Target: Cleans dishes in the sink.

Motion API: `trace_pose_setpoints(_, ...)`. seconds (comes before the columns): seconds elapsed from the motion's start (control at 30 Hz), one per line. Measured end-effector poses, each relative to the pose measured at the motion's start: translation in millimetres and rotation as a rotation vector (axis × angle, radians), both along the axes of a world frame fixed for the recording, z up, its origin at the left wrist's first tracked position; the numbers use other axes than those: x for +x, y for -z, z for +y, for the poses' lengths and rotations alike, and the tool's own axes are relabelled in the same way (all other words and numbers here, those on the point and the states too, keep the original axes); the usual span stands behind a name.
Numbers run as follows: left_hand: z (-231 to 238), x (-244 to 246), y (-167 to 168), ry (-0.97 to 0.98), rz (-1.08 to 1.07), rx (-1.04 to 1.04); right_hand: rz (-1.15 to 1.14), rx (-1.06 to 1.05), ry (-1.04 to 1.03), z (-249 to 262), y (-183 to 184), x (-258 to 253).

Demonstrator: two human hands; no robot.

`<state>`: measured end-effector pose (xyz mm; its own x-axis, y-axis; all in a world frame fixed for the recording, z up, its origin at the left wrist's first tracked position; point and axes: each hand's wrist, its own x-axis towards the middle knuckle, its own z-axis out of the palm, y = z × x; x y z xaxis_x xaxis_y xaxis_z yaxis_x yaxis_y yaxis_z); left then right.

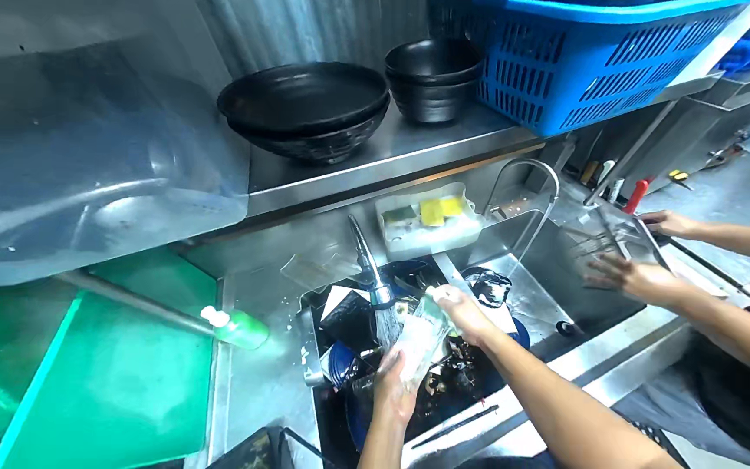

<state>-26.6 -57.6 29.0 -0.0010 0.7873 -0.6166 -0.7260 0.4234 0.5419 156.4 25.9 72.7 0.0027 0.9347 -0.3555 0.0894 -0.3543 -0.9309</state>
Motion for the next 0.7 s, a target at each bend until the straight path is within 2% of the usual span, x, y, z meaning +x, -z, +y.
trace_pose_setpoints(0.13, 9.6, 22.9, 9.8, 0.066, 0.060, -0.054, 0.647, -0.207, 0.164, -13.8, 6.2, -8.7)
trace_pose_setpoints(0.2, 15.7, 41.8, 11.6, 0.102, 0.168, -0.019, 0.780, -0.293, 0.199, -26.7, 13.1, -25.3)
trace_pose_setpoints(0.27, 22.0, 56.2, 11.8, 0.094, 0.392, -0.002, 0.846, -0.329, 0.200, -36.5, 28.8, -32.5)
trace_pose_setpoints(0.33, 23.2, 61.2, 10.7, 0.104, 0.497, -0.011, 0.800, -0.329, 0.201, -45.5, 34.7, -36.4)
trace_pose_setpoints(0.43, 33.8, 64.5, 17.1, 0.044, 0.617, -0.057, 0.613, -0.361, 0.203, -58.4, 35.8, -43.9)
trace_pose_setpoints(0.53, 43.3, 65.2, 17.7, 0.150, 0.748, -0.067, 0.491, -0.280, 0.217, -70.1, 40.5, -41.0)
trace_pose_setpoints(0.63, 46.3, 65.6, 15.4, 0.374, 0.774, 0.067, 0.385, -0.297, 0.385, -62.7, 45.3, -20.0)
trace_pose_setpoints(0.7, 51.6, 56.0, 11.5, 0.401, 0.895, 0.175, 0.357, -0.343, 0.541, -52.6, 51.8, 8.7)
